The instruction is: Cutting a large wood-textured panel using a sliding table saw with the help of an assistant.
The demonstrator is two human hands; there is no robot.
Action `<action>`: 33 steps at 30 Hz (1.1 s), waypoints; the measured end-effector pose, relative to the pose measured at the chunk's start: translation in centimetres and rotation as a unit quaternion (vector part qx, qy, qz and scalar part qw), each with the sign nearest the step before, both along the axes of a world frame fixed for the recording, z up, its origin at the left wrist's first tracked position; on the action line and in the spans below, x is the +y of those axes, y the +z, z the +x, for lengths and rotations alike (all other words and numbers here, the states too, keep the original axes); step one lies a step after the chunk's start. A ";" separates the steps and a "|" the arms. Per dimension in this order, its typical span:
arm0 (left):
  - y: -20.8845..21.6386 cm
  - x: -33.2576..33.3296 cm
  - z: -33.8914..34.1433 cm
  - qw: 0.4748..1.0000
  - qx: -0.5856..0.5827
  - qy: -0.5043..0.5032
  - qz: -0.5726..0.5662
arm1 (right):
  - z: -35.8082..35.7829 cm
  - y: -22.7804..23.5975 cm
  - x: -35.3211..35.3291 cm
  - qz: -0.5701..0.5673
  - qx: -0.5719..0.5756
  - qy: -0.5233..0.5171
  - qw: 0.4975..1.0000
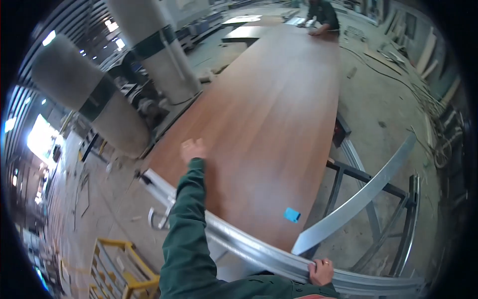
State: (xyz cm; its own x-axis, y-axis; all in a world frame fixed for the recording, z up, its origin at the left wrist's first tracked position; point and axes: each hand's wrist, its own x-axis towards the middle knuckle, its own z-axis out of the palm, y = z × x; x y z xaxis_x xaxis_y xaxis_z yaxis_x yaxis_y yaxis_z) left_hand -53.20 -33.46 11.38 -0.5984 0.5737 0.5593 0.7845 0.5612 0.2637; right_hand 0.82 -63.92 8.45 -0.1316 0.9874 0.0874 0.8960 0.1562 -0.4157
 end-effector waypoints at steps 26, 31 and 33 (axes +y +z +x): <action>-10.0 12.9 -38.6 0.972 -0.066 0.169 -0.149 | -15.4 -1.5 8.5 -0.090 -0.118 -0.069 0.987; -10.7 12.7 -39.4 0.978 -0.058 0.160 -0.124 | -16.4 -1.5 8.7 -0.093 -0.107 -0.067 0.988; -10.9 12.8 -39.6 0.979 -0.059 0.158 -0.118 | -16.7 -1.5 8.9 -0.097 -0.102 -0.069 0.988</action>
State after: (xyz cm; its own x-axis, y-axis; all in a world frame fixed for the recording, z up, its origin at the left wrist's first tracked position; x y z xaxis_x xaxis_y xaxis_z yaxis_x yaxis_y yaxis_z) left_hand -92.82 -20.61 0.45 -0.8189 0.4546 0.3504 0.5343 0.8267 0.1762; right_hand -15.92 -55.05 6.95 0.0109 0.9927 -0.1197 0.9714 -0.0389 -0.2344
